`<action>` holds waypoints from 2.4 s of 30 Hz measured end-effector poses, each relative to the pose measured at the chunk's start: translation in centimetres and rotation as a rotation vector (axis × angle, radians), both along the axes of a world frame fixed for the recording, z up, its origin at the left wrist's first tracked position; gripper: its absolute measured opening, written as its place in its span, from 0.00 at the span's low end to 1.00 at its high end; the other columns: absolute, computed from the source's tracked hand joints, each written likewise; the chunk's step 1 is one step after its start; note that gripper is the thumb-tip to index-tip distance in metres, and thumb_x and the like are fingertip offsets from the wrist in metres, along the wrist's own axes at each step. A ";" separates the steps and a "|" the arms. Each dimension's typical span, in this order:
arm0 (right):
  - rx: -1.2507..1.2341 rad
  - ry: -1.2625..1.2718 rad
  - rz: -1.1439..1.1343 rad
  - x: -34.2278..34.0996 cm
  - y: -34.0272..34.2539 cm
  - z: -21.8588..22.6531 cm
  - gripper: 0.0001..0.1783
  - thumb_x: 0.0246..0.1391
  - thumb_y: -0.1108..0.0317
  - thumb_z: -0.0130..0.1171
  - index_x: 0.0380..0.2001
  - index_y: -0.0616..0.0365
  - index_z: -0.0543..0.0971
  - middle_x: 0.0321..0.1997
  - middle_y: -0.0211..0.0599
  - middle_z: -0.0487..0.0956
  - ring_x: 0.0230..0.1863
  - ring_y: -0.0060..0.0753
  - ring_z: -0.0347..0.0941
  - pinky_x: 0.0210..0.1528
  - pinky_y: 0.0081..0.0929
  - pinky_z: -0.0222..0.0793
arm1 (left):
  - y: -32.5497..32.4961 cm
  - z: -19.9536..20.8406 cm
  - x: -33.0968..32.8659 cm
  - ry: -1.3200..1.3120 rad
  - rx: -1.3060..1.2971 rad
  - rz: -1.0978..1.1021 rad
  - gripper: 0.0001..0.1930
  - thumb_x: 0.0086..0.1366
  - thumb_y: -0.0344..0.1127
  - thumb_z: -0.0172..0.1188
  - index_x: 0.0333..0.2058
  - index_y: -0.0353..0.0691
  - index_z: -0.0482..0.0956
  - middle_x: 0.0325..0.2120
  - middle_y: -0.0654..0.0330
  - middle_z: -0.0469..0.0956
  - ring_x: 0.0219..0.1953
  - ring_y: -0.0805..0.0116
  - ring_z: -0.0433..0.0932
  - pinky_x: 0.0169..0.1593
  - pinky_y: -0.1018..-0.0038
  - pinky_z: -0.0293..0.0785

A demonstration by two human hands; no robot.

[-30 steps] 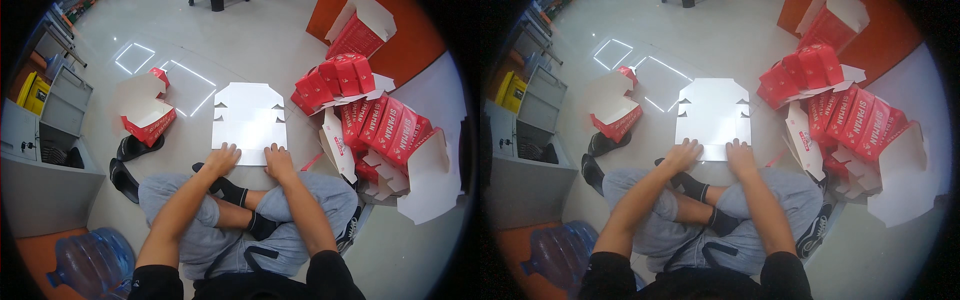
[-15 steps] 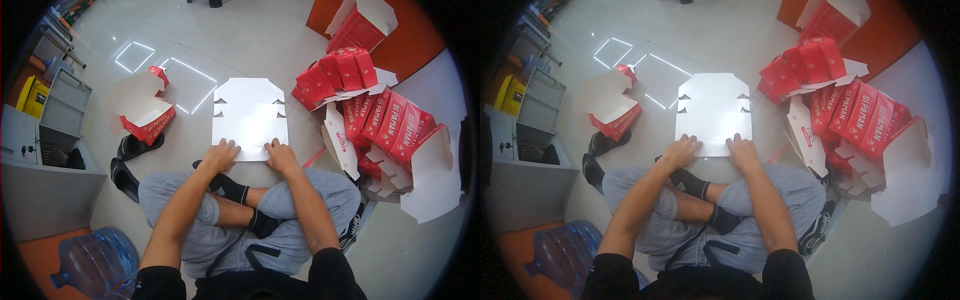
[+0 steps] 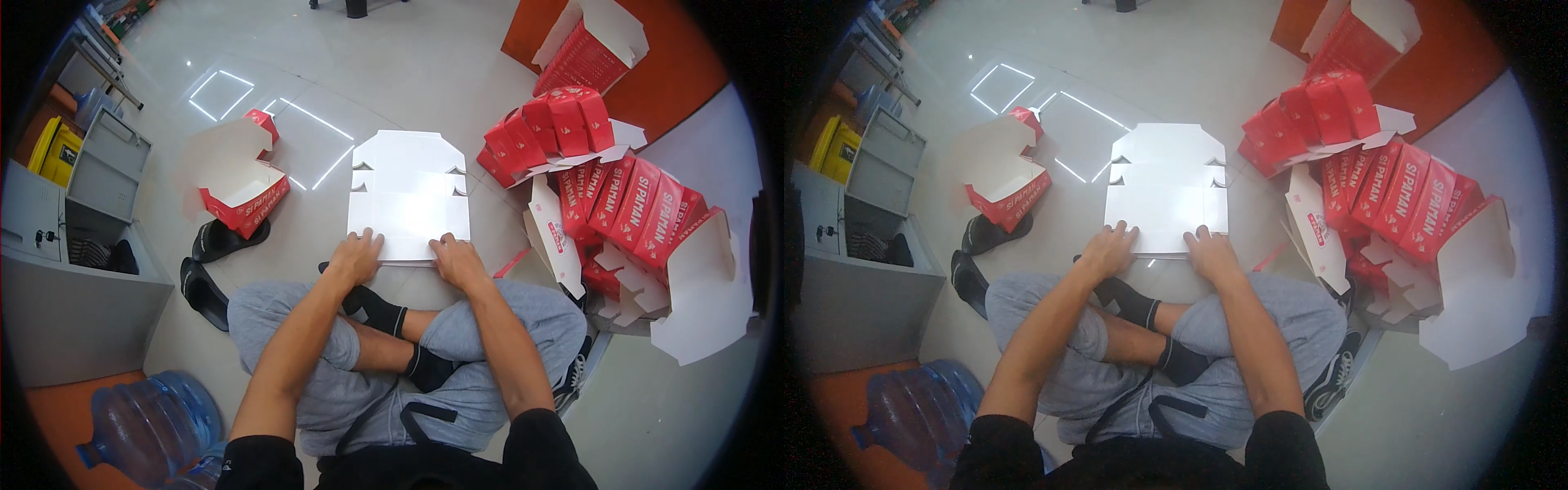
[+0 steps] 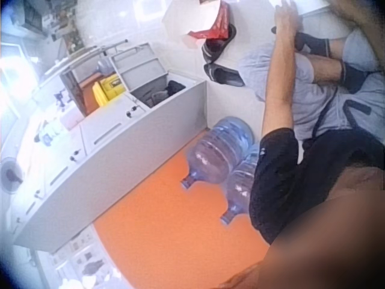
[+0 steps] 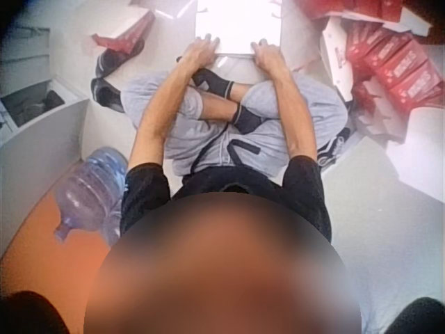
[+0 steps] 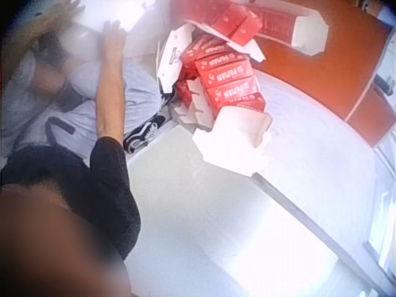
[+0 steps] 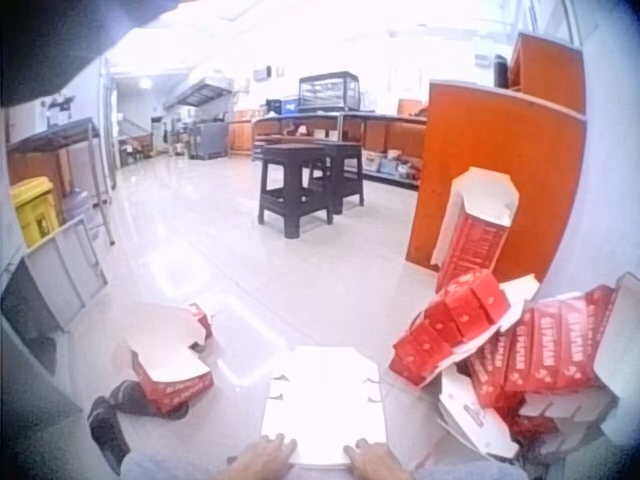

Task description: The person sits on the floor and assembles red and white cardboard food boxes. They fold the flat sheets along pre-scored lines, tuck the flaps into slots, and form the box structure. The person handles the boxes one at a time, placing the finished units into a growing stack.

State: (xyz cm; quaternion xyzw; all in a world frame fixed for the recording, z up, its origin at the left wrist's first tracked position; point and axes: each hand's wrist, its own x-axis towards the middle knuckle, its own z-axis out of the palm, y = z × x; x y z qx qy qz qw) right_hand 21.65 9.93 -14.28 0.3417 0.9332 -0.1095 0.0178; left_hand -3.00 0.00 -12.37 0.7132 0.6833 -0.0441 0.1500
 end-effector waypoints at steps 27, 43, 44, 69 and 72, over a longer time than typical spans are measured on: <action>-0.010 0.005 -0.107 -0.7 -0.9 2.9 0.21 0.50 0.69 0.63 0.49 0.52 0.77 0.50 0.43 0.74 0.48 0.52 0.77 0.51 0.49 0.72 | -0.1 1.1 -1.0 -0.077 0.032 -0.156 0.28 0.54 0.24 0.63 0.56 0.45 0.74 0.47 0.49 0.75 0.47 0.47 0.79 0.52 0.57 0.77; 0.044 0.214 0.049 -2.7 -0.5 0.2 0.18 0.50 0.73 0.57 0.46 0.54 0.80 0.50 0.37 0.79 0.53 0.43 0.74 0.51 0.44 0.71 | -0.4 1.4 1.0 0.045 0.329 -0.174 0.26 0.53 0.26 0.63 0.53 0.45 0.75 0.49 0.55 0.75 0.48 0.51 0.79 0.50 0.56 0.75; 0.014 0.201 0.050 -2.7 -0.4 0.2 0.17 0.51 0.73 0.56 0.46 0.55 0.80 0.50 0.38 0.79 0.53 0.43 0.74 0.51 0.44 0.71 | -0.1 0.8 1.3 0.022 0.265 -0.155 0.26 0.53 0.27 0.63 0.53 0.45 0.76 0.49 0.55 0.75 0.48 0.50 0.79 0.50 0.56 0.75; 0.172 0.212 0.027 -6.3 3.5 -3.6 0.33 0.60 0.53 0.56 0.68 0.44 0.66 0.65 0.39 0.66 0.70 0.47 0.55 0.67 0.67 0.47 | 4.9 -6.0 1.0 -0.086 0.193 -0.043 0.37 0.71 0.60 0.48 0.71 0.46 0.55 0.73 0.49 0.47 0.75 0.46 0.41 0.69 0.30 0.37; 0.153 0.166 0.013 -6.2 2.5 -3.3 0.34 0.61 0.52 0.55 0.69 0.45 0.65 0.67 0.39 0.65 0.71 0.48 0.55 0.67 0.68 0.47 | 4.6 -5.4 2.1 0.029 0.011 0.002 0.37 0.72 0.61 0.43 0.73 0.51 0.52 0.75 0.54 0.45 0.77 0.50 0.39 0.69 0.29 0.35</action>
